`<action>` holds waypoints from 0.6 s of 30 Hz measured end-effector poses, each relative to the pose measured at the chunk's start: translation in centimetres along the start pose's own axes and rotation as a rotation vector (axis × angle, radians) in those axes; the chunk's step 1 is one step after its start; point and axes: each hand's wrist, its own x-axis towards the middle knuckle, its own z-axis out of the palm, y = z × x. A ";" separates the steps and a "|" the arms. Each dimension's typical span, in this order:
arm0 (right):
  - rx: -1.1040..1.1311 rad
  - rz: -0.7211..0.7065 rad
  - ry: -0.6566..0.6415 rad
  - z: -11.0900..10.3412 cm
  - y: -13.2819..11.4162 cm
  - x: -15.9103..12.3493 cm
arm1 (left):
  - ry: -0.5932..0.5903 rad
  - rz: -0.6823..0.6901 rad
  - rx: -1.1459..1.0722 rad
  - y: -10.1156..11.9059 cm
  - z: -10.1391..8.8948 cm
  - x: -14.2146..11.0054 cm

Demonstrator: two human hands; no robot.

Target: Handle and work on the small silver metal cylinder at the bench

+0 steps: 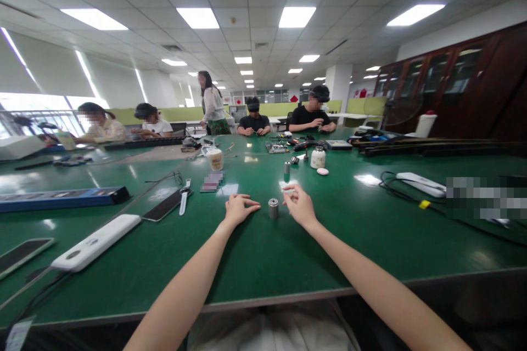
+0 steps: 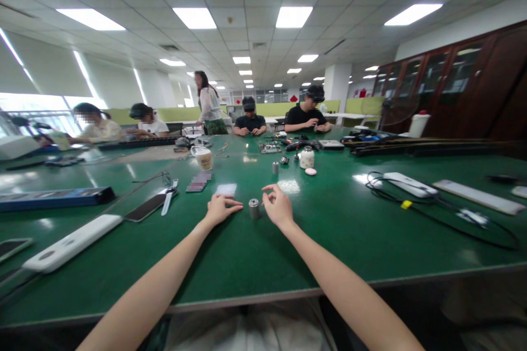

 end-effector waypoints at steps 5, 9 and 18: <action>-0.009 0.004 -0.003 -0.1 0.1 0.1 | 0.012 0.023 0.014 0.6 0.2 -0.2; -0.013 0.007 -0.003 -0.1 0.1 0.1 | 0.140 0.054 -0.004 2.2 -0.3 -0.5; -0.010 -0.012 0.000 0.0 0.4 0.1 | 0.247 0.250 -0.193 7.2 -0.7 -1.6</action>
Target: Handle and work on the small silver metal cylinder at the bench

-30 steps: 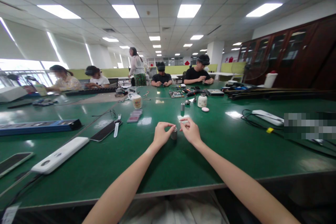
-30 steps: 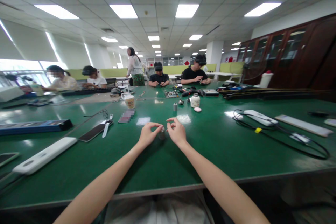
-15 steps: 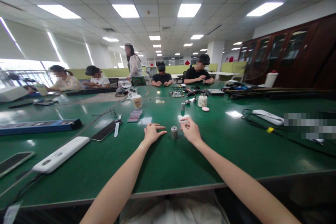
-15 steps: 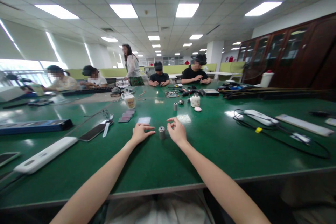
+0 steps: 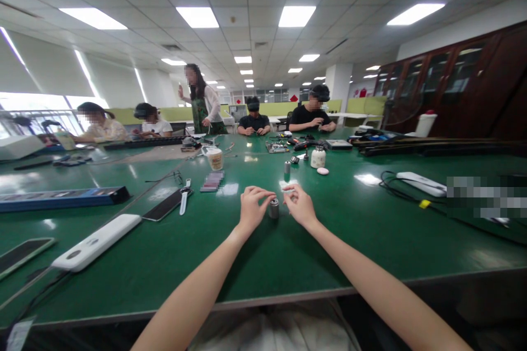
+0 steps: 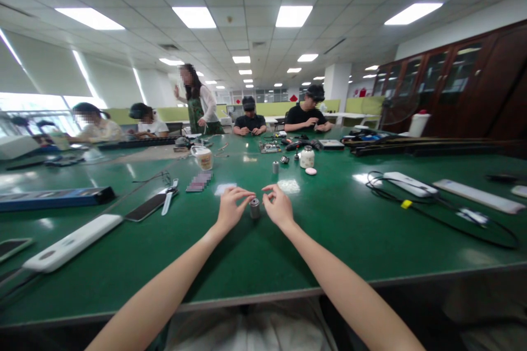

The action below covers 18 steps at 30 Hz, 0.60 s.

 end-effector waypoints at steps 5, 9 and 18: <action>-0.015 -0.002 -0.003 0.1 0.0 0.0 | -0.031 0.023 0.025 0.2 0.3 0.0; -0.020 0.007 -0.004 0.1 0.0 0.0 | -0.065 0.019 0.051 -0.1 0.3 -0.2; 0.310 0.086 -0.215 0.6 -0.1 -0.1 | -0.281 -0.063 0.104 -0.8 1.2 -1.2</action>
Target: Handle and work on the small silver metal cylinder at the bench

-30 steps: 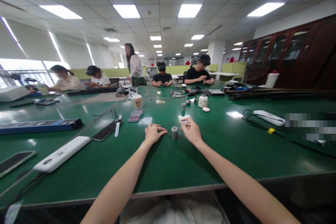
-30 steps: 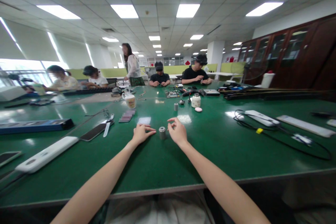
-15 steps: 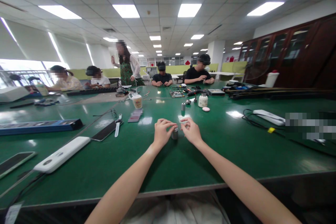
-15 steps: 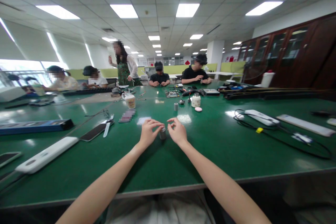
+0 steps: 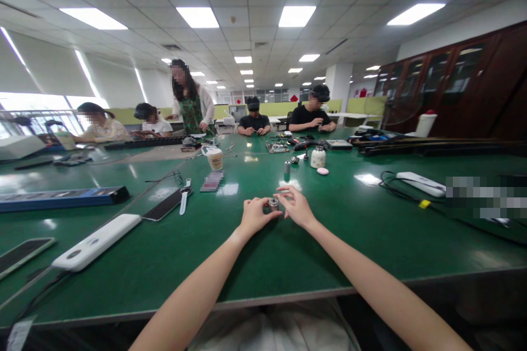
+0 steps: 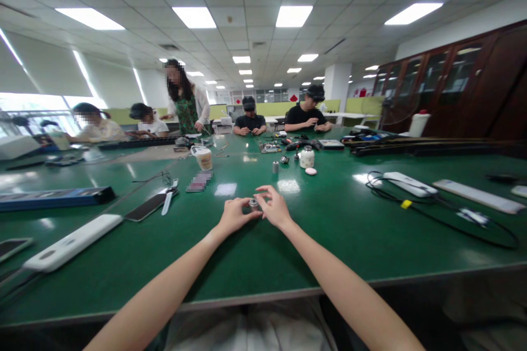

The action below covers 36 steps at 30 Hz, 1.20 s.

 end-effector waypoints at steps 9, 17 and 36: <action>0.073 0.030 -0.066 0.1 0.2 0.0 | -0.031 -0.059 -0.067 0.0 0.0 0.1; 0.001 0.029 0.065 -0.5 -0.5 0.2 | -0.011 -0.046 -0.118 -0.4 0.3 0.1; -0.061 -0.073 0.067 0.1 0.7 1.5 | -0.014 -0.006 -0.192 -1.1 0.8 0.1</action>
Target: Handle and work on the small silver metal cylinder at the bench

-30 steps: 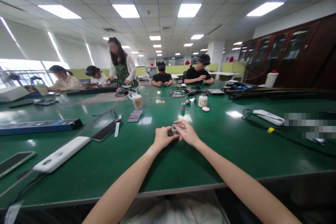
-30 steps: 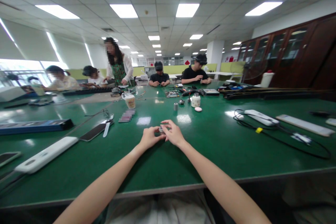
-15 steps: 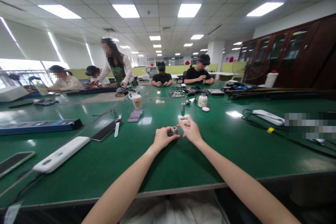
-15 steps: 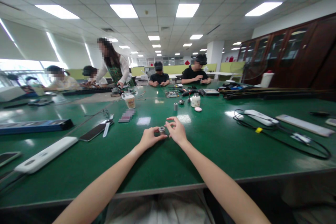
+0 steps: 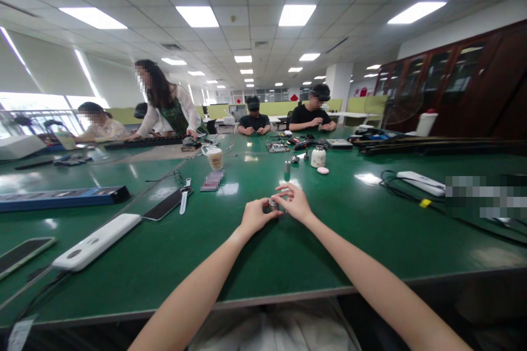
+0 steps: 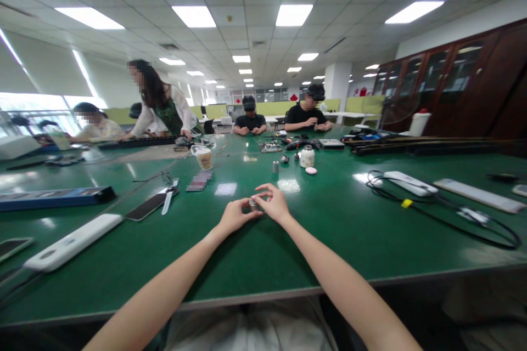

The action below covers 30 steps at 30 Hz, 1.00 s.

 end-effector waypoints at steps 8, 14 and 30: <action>0.029 -0.029 0.094 -0.1 -0.7 -0.1 | -0.010 -0.016 -0.018 0.4 -0.2 -0.1; -0.120 0.016 0.158 -1.9 1.9 0.7 | -0.006 -0.044 -0.018 0.5 -0.2 -0.1; -0.379 0.117 -0.065 -2.7 4.2 0.5 | 0.005 -0.042 0.123 1.0 -0.5 -0.2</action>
